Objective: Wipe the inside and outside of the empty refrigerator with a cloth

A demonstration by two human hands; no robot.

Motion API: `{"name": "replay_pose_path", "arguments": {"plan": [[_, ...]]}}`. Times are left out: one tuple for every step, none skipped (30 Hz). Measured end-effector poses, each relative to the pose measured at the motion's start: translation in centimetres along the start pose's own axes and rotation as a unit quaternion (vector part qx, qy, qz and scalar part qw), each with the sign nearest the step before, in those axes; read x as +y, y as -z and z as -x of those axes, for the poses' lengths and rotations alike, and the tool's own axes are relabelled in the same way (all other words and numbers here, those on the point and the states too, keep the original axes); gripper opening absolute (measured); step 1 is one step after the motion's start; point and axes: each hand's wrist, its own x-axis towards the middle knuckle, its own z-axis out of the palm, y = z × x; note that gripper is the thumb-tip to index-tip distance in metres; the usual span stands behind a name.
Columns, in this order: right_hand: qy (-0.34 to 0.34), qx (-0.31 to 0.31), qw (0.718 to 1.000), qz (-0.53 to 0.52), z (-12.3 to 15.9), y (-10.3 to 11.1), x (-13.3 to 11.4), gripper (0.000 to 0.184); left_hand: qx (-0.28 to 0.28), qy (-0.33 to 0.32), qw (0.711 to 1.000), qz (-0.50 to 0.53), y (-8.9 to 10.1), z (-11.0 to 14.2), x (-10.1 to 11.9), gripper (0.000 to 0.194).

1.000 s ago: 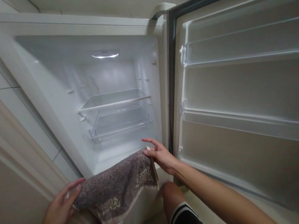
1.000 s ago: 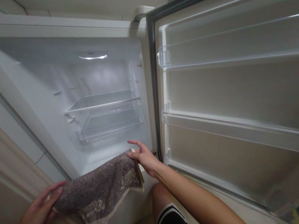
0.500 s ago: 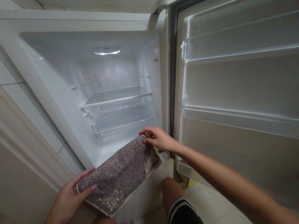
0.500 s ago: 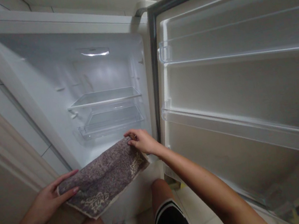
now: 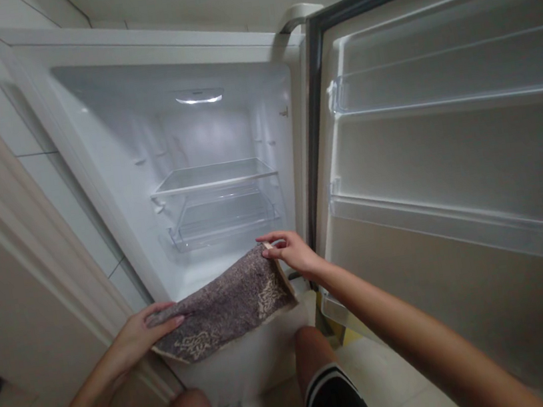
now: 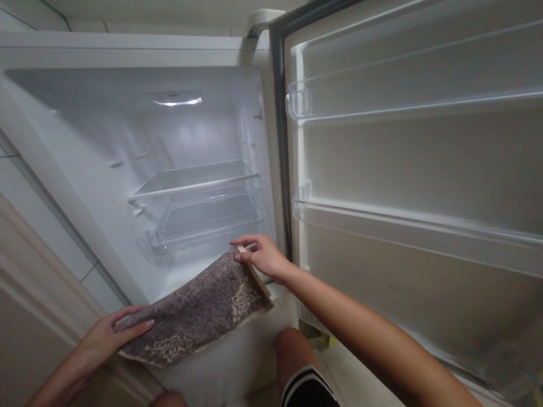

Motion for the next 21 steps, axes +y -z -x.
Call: {"name": "replay_pose_path", "arguments": {"plan": [[0.017,0.020,0.999,0.020,0.0,0.1,0.0,0.045,0.017,0.005,0.999,0.026,0.1,0.2,-0.1,0.073],[0.031,0.034,0.998,0.039,0.0,0.2,0.0,0.042,0.031,0.005,0.998,0.056,0.2,0.3,-0.1,0.079],[0.043,0.040,0.997,0.055,0.0,0.3,0.0,0.039,0.037,0.000,0.996,0.083,0.2,0.5,-0.2,0.085],[0.053,0.036,0.995,0.071,0.0,0.4,0.0,0.037,0.038,-0.008,0.994,0.102,0.3,0.5,-0.3,0.090],[0.061,0.025,0.994,0.088,0.0,0.5,0.1,0.035,0.035,-0.020,0.994,0.106,0.4,0.4,-0.3,0.092],[0.068,0.013,0.992,0.107,-0.1,0.6,0.1,0.033,0.030,-0.038,0.994,0.094,0.5,0.3,-0.4,0.092],[0.074,0.002,0.989,0.129,-0.1,0.8,0.1,0.033,0.026,-0.062,0.995,0.070,0.6,0.0,-0.4,0.088],[0.079,-0.006,0.985,0.152,-0.1,0.9,0.1,0.033,0.028,-0.087,0.995,0.037,0.8,-0.4,-0.5,0.083],[0.082,-0.010,0.981,0.176,-0.1,1.1,0.0,0.033,0.038,-0.114,0.993,-0.006,1.1,-0.8,-0.5,0.076],[0.086,-0.011,0.976,0.198,-0.1,1.2,0.0,0.032,0.056,-0.141,0.987,-0.054,1.4,-1.3,-0.6,0.069],[0.091,-0.011,0.972,0.217,-0.1,1.4,0.0,0.031,0.075,-0.166,0.978,-0.106,1.8,-1.9,-0.6,0.061],[0.098,-0.012,0.967,0.235,0.0,1.5,-0.1,0.029,0.091,-0.187,0.966,-0.154,2.1,-2.4,-0.7,0.054],[0.108,-0.014,0.962,0.252,0.0,1.7,-0.3,0.025,0.101,-0.203,0.954,-0.195,2.5,-2.8,-0.6,0.046],[0.118,-0.018,0.956,0.268,0.1,1.9,-0.4,0.020,0.107,-0.215,0.944,-0.225,2.8,-3.2,-0.6,0.040],[0.126,-0.022,0.951,0.282,0.2,2.1,-0.6,0.015,0.115,-0.227,0.937,-0.241,3.0,-3.5,-0.4,0.037],[0.130,-0.025,0.947,0.292,0.3,2.4,-0.8,0.010,0.126,-0.240,0.931,-0.245,3.1,-3.6,-0.2,0.037],[0.130,-0.029,0.947,0.293,0.4,2.6,-1.0,0.006,0.141,-0.252,0.928,-0.235,3.1,-3.7,0.0,0.039],[0.126,-0.037,0.951,0.279,0.5,2.9,-1.1,0.006,0.153,-0.258,0.930,-0.211,2.9,-3.5,0.2,0.042],[0.118,-0.046,0.960,0.251,0.6,3.2,-1.2,0.011,0.153,-0.249,0.941,-0.170,2.6,-3.3,0.5,0.045],[0.106,-0.053,0.970,0.213,0.7,3.4,-1.3,0.017,0.142,-0.221,0.958,-0.113,2.1,-2.9,0.7,0.047],[0.091,-0.053,0.979,0.173,0.7,3.5,-1.2,0.023,0.125,-0.180,0.974,-0.047,1.6,-2.5,1.0,0.048]]}}
